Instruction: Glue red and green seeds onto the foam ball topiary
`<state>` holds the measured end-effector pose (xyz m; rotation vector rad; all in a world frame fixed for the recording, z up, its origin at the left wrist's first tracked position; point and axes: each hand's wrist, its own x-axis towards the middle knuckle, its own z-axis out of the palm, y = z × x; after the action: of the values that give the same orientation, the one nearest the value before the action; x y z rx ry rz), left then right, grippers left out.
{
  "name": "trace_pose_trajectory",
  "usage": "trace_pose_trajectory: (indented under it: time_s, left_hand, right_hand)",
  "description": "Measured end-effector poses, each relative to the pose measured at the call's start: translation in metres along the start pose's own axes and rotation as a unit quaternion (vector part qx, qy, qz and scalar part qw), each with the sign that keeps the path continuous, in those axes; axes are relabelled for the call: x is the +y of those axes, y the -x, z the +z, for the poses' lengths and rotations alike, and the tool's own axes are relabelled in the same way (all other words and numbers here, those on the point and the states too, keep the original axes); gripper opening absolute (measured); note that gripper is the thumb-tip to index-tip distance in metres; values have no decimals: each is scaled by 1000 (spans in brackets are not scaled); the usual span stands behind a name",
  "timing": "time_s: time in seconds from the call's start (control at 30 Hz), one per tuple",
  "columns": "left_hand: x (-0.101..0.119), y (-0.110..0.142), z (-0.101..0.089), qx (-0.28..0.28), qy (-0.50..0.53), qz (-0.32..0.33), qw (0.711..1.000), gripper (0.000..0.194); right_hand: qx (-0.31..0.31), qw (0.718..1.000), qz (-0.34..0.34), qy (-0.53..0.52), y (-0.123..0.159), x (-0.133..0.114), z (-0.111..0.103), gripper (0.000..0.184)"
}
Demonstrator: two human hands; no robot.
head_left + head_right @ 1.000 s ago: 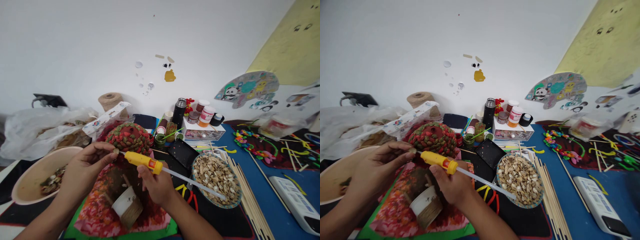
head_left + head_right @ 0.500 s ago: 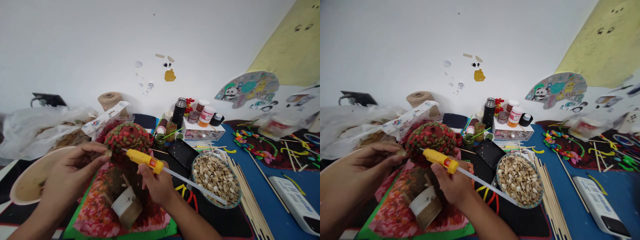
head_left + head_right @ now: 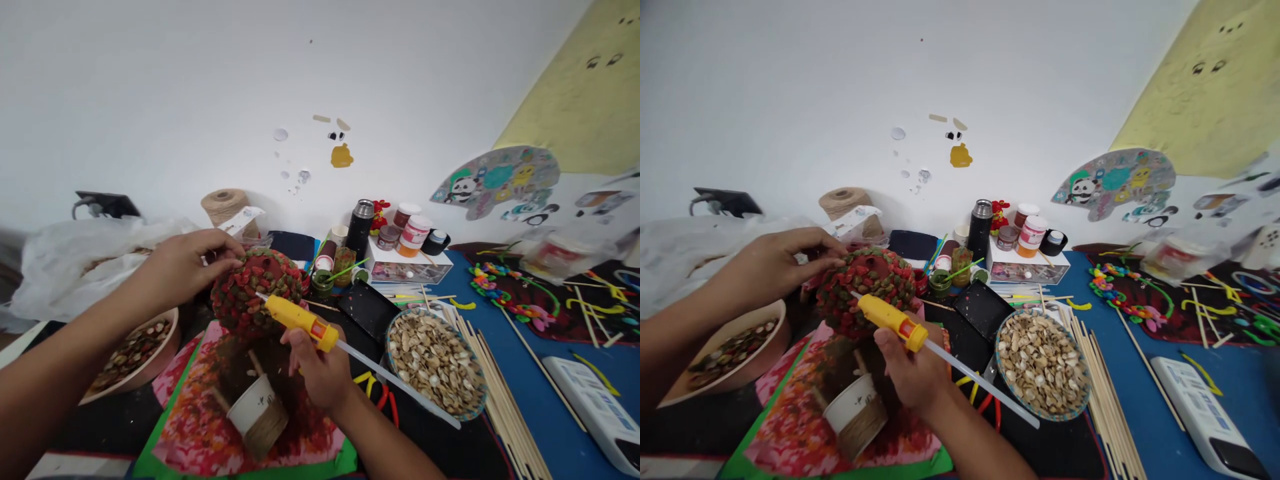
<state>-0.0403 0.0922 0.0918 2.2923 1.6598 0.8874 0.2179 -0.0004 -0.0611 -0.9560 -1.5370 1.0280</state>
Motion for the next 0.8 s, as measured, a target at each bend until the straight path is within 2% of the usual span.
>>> trace_pose_trajectory:
  time_s: [0.1, 0.3, 0.57, 0.8]
  left_hand:
    - [-2, -2, 5, -8, -7, 15, 1000, 30]
    - [-6, -7, 6, -39, -27, 27, 999, 26]
    - [-6, -16, 0, -110, -43, 20, 993, 27]
    - [-12, -22, -6, -122, -15, 22, 992, 20]
  right_hand:
    - [6, 999, -1, -32, -1, -5, 0, 69]
    - [-13, 1000, -5, -4, -3, -16, -1, 74]
    - [-33, 998, -37, 38, -6, -26, -4, 73]
    - [-31, 996, -61, 54, -6, -28, -3, 71]
